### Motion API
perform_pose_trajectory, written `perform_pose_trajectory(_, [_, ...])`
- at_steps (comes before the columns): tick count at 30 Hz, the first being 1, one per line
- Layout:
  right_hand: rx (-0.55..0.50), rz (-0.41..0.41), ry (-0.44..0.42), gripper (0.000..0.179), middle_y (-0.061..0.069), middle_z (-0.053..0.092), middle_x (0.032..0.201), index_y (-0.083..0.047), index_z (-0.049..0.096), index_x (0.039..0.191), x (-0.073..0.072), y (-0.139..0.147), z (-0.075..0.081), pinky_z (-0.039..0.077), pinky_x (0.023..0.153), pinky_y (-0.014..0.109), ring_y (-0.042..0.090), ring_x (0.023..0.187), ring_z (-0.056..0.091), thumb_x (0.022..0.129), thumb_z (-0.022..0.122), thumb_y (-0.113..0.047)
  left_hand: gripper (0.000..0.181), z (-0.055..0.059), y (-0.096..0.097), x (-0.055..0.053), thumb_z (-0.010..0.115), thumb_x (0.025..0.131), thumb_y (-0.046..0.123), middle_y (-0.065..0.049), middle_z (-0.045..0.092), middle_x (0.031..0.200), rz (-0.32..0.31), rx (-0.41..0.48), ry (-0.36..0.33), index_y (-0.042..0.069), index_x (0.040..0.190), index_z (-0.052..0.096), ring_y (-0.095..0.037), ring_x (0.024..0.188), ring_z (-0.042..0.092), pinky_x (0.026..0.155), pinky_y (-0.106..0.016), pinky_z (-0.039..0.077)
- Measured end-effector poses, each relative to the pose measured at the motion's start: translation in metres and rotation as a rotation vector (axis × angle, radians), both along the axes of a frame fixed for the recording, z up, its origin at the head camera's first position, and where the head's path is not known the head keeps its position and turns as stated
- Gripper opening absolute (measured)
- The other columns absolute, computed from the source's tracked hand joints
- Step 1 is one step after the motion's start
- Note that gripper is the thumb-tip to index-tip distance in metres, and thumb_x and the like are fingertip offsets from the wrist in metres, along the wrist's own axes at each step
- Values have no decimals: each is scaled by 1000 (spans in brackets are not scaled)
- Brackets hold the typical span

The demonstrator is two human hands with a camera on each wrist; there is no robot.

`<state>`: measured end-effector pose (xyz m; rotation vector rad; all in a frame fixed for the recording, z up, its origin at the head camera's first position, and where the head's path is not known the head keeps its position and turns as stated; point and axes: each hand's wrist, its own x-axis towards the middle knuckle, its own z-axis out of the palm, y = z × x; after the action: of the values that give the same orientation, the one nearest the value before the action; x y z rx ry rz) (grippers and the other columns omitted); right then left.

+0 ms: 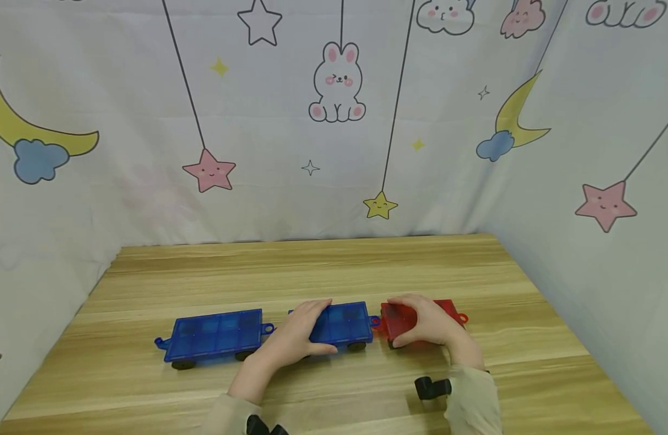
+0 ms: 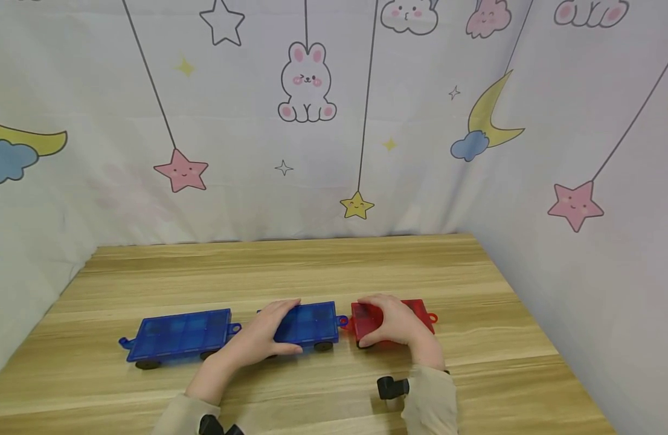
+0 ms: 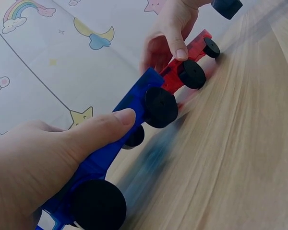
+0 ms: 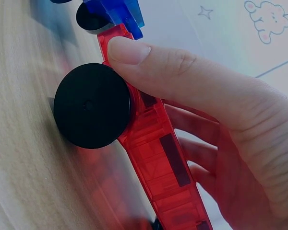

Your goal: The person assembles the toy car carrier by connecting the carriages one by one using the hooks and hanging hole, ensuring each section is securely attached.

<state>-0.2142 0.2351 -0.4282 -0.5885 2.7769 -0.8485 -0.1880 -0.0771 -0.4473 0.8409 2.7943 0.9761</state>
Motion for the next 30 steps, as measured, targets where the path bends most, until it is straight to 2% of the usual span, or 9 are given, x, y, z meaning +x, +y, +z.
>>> perform_pose_trajectory(21, [3,10,2,85,14,54,141,-10,56,139,-1,0,0,52,90,47,35,126,49,66,90,-38,90,0,1,0,79,80,42,-14,45,149,3,-19,18,4,150,38,-34,139,40,112,-52,36])
perform_pose_trajectory(30, [11,7,5,85,13,54,140,-12,56,139,-1,0,0,52,88,44,35,125,50,66,90,-39,90,0,1,-1,79,80,44,-14,46,148,-5,-35,30,3,149,38,-35,139,41,112,-52,37])
